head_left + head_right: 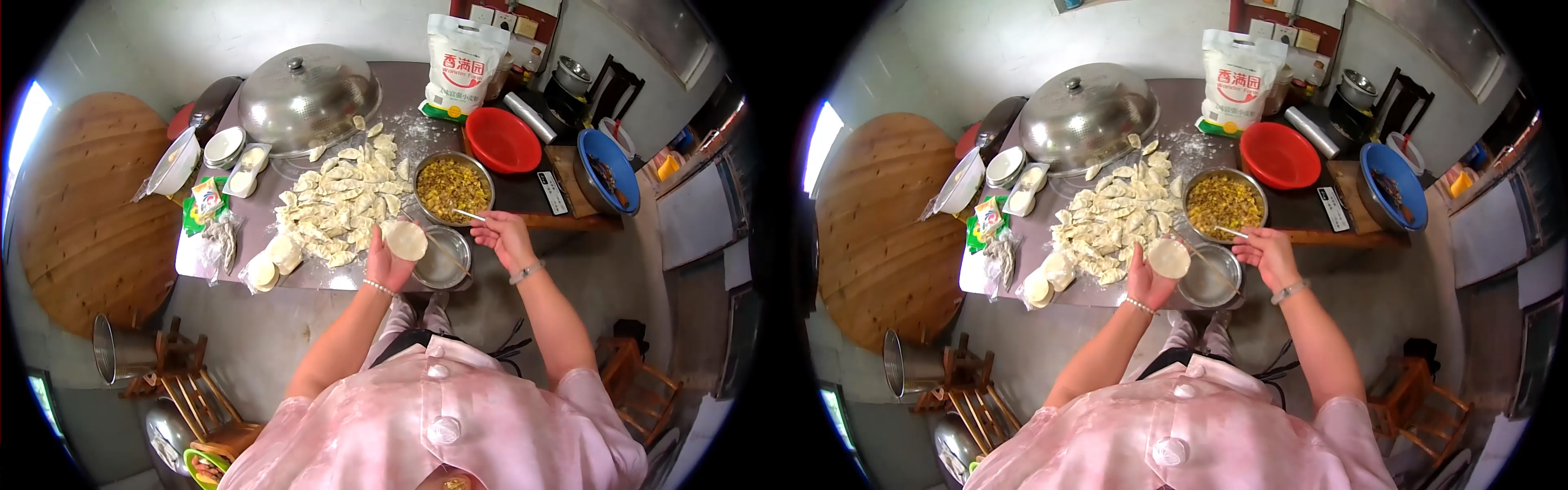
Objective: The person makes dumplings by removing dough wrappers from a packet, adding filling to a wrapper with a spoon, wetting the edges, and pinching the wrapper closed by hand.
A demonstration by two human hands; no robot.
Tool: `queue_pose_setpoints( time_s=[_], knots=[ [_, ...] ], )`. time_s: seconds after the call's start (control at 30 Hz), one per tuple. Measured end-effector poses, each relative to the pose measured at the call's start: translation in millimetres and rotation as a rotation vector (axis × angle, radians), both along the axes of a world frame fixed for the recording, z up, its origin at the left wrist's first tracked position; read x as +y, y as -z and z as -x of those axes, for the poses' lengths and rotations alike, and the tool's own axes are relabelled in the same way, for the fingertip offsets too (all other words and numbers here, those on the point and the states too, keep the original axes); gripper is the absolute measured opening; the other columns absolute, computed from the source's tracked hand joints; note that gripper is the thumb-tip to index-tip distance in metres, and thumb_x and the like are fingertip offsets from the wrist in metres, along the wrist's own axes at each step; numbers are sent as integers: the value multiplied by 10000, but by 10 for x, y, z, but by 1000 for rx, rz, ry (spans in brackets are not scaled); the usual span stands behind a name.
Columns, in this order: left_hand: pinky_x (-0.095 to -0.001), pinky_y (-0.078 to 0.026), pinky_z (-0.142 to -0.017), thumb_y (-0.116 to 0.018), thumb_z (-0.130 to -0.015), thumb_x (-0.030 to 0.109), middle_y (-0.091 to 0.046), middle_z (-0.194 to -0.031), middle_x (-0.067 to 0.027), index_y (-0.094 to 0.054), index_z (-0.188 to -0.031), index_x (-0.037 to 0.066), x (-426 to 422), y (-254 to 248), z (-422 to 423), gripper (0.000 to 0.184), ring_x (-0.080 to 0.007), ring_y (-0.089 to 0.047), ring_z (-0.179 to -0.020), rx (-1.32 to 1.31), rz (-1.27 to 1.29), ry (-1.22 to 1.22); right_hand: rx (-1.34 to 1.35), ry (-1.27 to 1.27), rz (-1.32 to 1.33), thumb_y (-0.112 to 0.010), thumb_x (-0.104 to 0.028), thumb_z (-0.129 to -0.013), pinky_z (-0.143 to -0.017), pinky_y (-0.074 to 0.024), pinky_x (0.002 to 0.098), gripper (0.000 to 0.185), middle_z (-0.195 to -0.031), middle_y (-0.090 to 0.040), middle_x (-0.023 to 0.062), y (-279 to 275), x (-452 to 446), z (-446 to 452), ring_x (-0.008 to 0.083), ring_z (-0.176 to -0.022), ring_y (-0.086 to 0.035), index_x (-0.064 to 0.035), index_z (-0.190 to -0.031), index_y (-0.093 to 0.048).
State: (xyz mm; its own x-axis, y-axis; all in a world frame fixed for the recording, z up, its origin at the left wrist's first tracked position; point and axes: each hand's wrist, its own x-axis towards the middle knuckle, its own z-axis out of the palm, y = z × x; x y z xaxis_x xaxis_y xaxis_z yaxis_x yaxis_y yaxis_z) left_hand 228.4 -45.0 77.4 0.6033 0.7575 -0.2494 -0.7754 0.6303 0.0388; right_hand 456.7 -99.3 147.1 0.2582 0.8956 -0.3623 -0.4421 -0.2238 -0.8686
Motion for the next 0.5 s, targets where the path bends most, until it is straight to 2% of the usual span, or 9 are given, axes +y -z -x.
queue_pose_setpoints(
  time_s=[0.17,0.2,0.27,0.4,0.5],
  knots=[
    [-444,-273,-1057,-250,-922,554,-405,-1347,-163,-378,-1305,28,55,26,-159,663,-322,-383,-1238,80,-28,-26,-99,-34,-36,-504,-57,-882,-585,-530,279,215,-909,-626,197,13,-243,327,217,-692,-645,82,-1043,-538],
    [-445,-265,-1058,-243,-924,552,-412,-1344,-151,-364,-1312,19,52,-26,-187,671,-312,-381,-1240,-1,-11,-10,-152,-29,-51,-505,-62,-884,-585,-528,273,218,-918,-625,196,45,-258,374,212,-693,-644,81,-1045,-542],
    [-443,-297,-1037,-243,-939,520,-439,-1308,-155,-381,-1285,41,36,-63,-227,608,-310,-413,-1205,9,-13,-12,-226,-16,-78,-511,-64,-890,-585,-514,250,219,-920,-636,171,92,-295,454,182,-691,-641,83,-1044,-563],
    [-438,-327,-1010,-251,-954,477,-484,-1259,-154,-425,-1240,61,-3,-71,-257,534,-303,-454,-1159,38,19,-22,-549,-6,-177,-517,-46,-885,-583,-497,237,184,-896,-664,105,157,-392,577,153,-696,-645,42,-1012,-616],
    [-434,-337,-998,-258,-958,460,-501,-1241,-150,-443,-1224,65,-25,-51,-258,511,-297,-465,-1145,54,51,-18,-879,-60,-321,-518,-44,-880,-595,-503,243,176,-874,-667,109,86,-479,614,156,-709,-650,31,-1003,-621]
  ],
)
